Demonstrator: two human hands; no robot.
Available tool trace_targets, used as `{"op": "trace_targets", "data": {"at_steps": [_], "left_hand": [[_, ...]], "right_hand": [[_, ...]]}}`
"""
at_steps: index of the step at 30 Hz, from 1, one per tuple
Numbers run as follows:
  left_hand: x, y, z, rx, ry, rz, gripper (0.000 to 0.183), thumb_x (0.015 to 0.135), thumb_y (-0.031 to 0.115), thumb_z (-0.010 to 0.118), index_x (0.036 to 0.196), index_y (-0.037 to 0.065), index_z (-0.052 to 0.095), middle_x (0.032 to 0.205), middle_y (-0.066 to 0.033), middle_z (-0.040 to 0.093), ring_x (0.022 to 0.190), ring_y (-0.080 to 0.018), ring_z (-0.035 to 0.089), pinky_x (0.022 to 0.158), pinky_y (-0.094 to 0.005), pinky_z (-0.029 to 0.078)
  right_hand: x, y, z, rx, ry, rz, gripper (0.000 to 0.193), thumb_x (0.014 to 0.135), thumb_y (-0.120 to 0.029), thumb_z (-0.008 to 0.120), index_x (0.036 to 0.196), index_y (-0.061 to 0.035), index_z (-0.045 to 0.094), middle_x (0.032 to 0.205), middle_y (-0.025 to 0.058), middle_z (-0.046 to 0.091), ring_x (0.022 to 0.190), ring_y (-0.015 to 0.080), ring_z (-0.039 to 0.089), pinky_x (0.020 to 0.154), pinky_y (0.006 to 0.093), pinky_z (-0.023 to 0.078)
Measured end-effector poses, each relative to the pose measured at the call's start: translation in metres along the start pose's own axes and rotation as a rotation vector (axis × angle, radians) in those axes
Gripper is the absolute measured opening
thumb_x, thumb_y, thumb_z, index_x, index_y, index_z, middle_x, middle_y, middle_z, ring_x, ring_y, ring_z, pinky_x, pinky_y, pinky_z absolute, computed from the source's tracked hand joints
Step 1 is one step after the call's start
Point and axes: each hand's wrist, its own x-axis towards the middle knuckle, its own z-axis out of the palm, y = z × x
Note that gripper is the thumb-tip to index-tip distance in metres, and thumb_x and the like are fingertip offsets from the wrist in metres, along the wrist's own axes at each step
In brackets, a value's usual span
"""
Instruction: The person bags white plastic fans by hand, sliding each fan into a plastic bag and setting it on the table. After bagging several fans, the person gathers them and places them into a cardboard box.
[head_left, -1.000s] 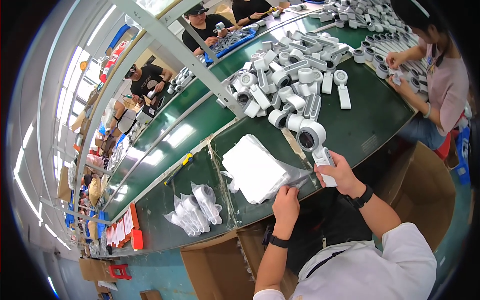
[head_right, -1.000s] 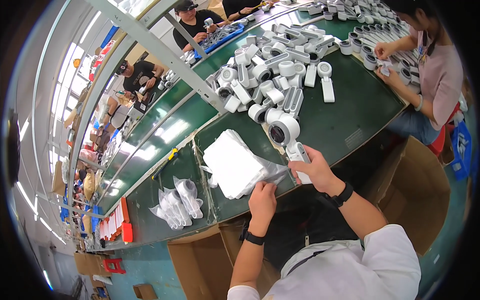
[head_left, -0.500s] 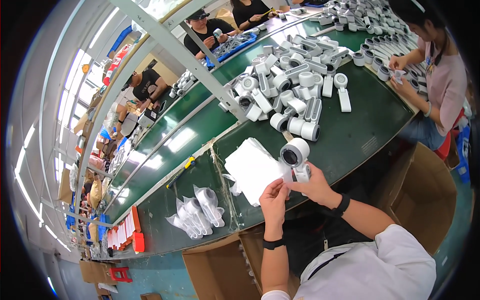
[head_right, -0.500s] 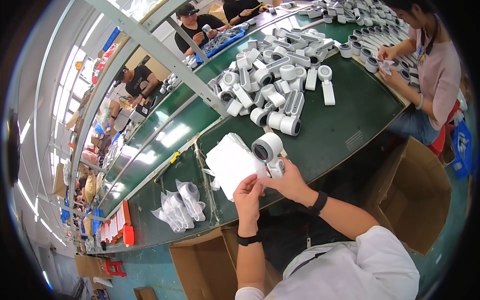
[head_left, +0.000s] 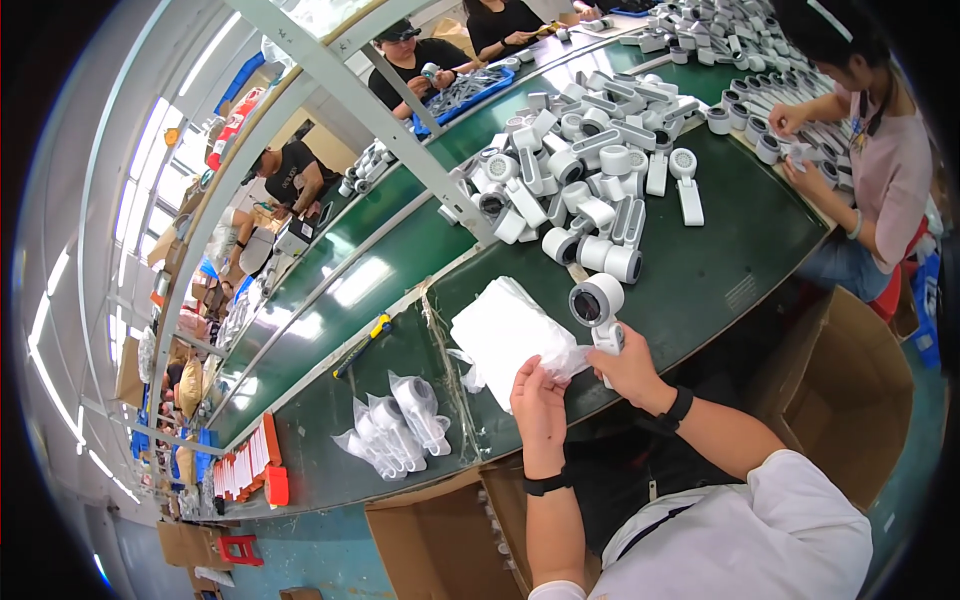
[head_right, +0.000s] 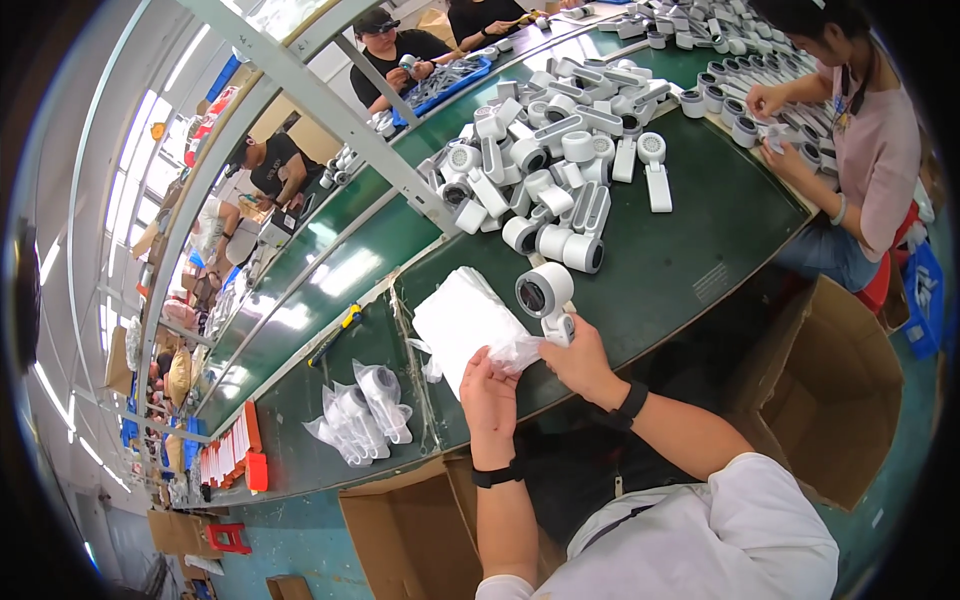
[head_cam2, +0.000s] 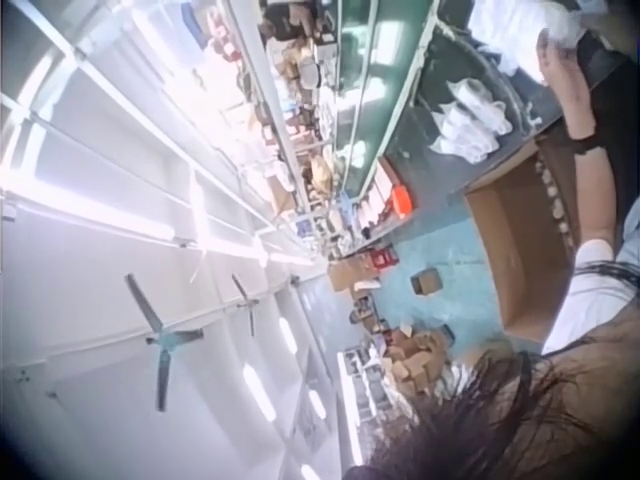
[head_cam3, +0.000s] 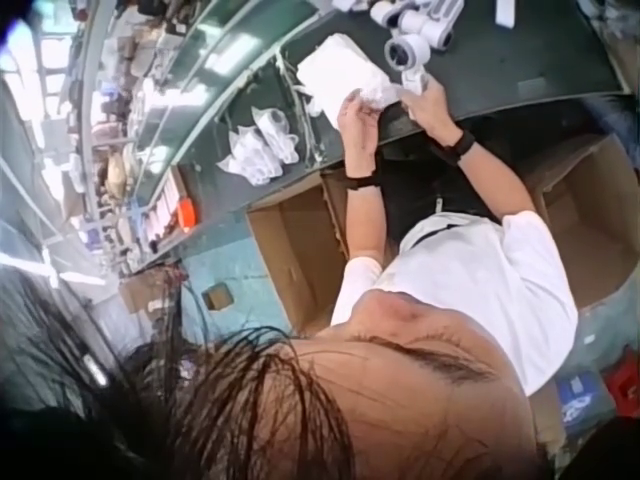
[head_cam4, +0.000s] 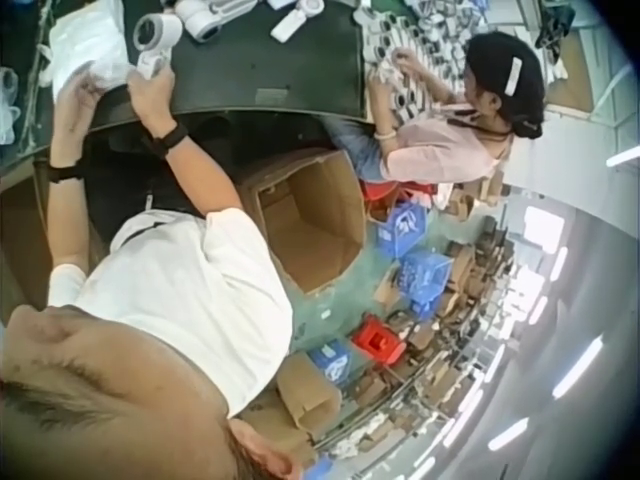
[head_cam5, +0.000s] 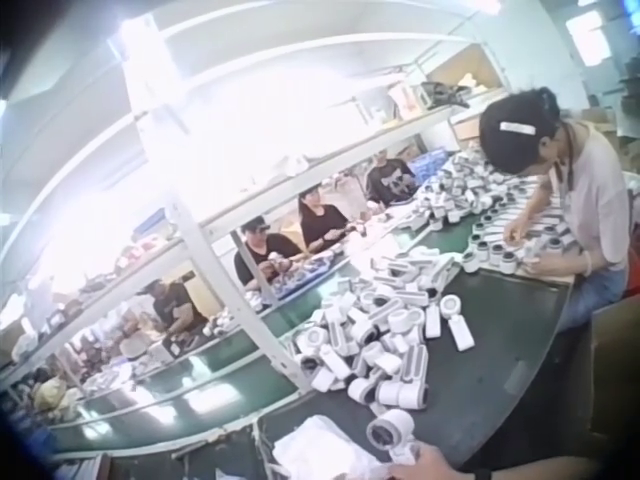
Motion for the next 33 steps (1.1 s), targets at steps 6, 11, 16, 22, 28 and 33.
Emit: {"op": "trace_targets", "data": {"at_steps": [6,11,16,22,28,33], "left_hand": [[0.0,-0.009,0.006,0.418,0.053,0.175,0.019,0.094,0.016,0.063,0.102,-0.001,0.064,0.083,-0.0051,0.064,0.067,-0.011,0.058,0.06,-0.0246,0.05],[-0.003,0.0,0.02,0.524,0.072,0.155,0.022,0.093,0.018,0.066,0.1,-0.003,0.067,0.078,-0.0016,0.064,0.059,-0.0066,0.053,0.054,-0.0214,0.046],[-0.005,0.008,0.028,0.636,-0.017,0.177,0.024,0.093,0.017,0.066,0.105,-0.003,0.069,0.091,-0.0046,0.068,0.075,-0.0089,0.06,0.065,-0.0214,0.047],[0.0,0.021,0.006,0.654,-0.16,0.124,0.018,0.093,0.013,0.065,0.103,-0.001,0.069,0.094,-0.0039,0.066,0.077,-0.0092,0.059,0.066,-0.0218,0.046],[-0.019,0.021,0.024,0.926,-0.15,0.528,0.012,0.09,0.008,0.066,0.099,0.002,0.07,0.096,-0.0049,0.06,0.069,-0.0122,0.057,0.061,-0.0244,0.046],[-0.043,0.002,0.044,1.232,-0.321,0.795,0.011,0.086,0.004,0.068,0.097,0.003,0.07,0.093,-0.0099,0.058,0.071,-0.0205,0.058,0.065,-0.0279,0.047]], "right_hand": [[-0.017,-0.02,-0.018,-0.05,-0.057,-0.04,0.025,0.081,-0.005,0.067,0.103,-0.0018,0.056,0.078,0.0014,0.059,0.061,0.0087,0.056,0.053,0.0254,0.045],[-0.029,-0.079,-0.067,-0.27,-0.551,0.057,0.052,0.082,-0.017,0.071,0.125,-0.0005,0.048,0.08,0.0049,0.063,0.06,0.0118,0.059,0.056,0.0282,0.049],[-0.015,-0.109,-0.063,-0.799,-0.864,0.122,0.089,0.084,-0.025,0.067,0.153,-0.0086,0.013,0.086,0.0108,0.067,0.056,0.0164,0.062,0.056,0.03,0.051],[0.011,-0.094,-0.057,-0.616,-1.123,0.284,0.081,0.088,-0.03,0.06,0.155,-0.0174,0.016,0.072,0.0049,0.058,0.058,0.014,0.057,0.055,0.0282,0.05],[-0.013,-0.087,-0.036,-0.696,-0.646,0.224,0.07,0.09,-0.033,0.058,0.15,-0.0134,0.027,0.077,0.0062,0.062,0.056,0.0134,0.059,0.053,0.0283,0.05],[-0.02,-0.054,-0.023,-0.085,-0.508,0.232,0.063,0.095,-0.016,0.054,0.149,-0.0076,0.022,0.107,0.0101,0.06,0.067,0.0141,0.062,0.055,0.0284,0.053]]}}
